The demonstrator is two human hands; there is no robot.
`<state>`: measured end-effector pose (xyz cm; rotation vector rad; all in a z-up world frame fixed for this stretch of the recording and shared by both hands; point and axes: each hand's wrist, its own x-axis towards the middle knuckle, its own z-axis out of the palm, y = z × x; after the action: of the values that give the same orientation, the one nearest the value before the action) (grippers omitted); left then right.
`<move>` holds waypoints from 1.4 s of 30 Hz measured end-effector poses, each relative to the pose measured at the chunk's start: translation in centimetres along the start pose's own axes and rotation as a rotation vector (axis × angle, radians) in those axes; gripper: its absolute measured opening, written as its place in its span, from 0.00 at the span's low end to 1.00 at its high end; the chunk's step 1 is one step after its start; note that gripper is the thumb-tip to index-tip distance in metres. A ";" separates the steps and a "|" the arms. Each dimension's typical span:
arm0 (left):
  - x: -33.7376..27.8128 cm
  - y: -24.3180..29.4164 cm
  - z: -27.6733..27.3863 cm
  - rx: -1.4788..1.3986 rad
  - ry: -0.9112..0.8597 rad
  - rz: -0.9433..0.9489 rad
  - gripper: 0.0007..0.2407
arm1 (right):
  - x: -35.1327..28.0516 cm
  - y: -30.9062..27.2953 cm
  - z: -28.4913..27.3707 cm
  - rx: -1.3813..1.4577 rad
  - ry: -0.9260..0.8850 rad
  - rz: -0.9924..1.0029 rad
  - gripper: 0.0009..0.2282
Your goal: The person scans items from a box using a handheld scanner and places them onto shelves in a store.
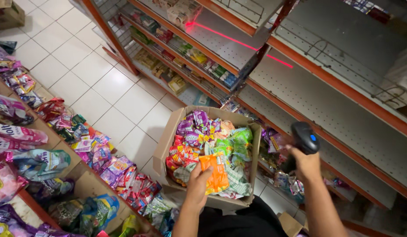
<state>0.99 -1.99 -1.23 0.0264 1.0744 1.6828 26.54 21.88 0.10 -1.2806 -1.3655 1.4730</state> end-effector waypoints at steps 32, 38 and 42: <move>0.2 0.3 -0.6 -0.009 -0.026 0.000 0.15 | -4.9 -7.1 5.2 0.432 -0.460 -0.036 0.20; 4.3 1.2 0.4 -0.030 -0.152 -0.059 0.14 | -7.6 -4.3 7.1 0.224 -0.456 0.214 0.15; 6.0 2.2 0.6 0.109 -0.248 -0.015 0.13 | -10.0 -2.5 8.6 -0.158 -0.411 0.178 0.15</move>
<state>-2.80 3.03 -2.29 0.2893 0.9740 1.5590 20.19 10.66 3.75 -1.2683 -1.6942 1.8571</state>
